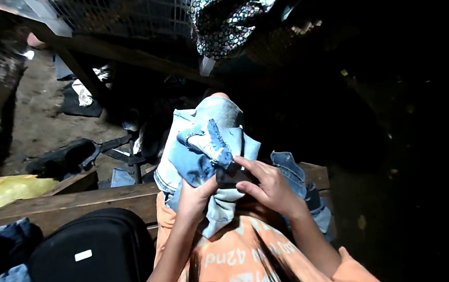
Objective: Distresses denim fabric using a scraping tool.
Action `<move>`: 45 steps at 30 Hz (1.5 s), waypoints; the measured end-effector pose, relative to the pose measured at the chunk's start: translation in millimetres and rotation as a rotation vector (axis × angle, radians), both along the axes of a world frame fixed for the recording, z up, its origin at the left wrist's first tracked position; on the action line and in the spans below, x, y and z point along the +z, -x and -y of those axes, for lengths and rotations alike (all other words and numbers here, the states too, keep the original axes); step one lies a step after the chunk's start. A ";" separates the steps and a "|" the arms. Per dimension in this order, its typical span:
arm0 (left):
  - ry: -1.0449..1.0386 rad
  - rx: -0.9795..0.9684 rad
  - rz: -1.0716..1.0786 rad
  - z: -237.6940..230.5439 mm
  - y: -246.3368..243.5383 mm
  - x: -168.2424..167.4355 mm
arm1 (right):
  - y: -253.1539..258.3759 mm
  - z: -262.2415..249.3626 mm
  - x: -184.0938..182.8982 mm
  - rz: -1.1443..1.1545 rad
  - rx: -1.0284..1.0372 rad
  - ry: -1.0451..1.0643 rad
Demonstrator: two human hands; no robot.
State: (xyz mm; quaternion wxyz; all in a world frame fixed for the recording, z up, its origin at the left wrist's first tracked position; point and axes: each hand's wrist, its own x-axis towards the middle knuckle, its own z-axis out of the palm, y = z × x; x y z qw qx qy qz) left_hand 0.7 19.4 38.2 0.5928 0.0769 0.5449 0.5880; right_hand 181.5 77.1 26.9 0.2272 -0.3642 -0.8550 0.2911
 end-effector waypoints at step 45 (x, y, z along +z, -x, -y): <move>-0.034 -0.211 0.091 0.4 10.0 -10.6 | 0.6 21.7 -6.2 -0.055 -0.110 0.059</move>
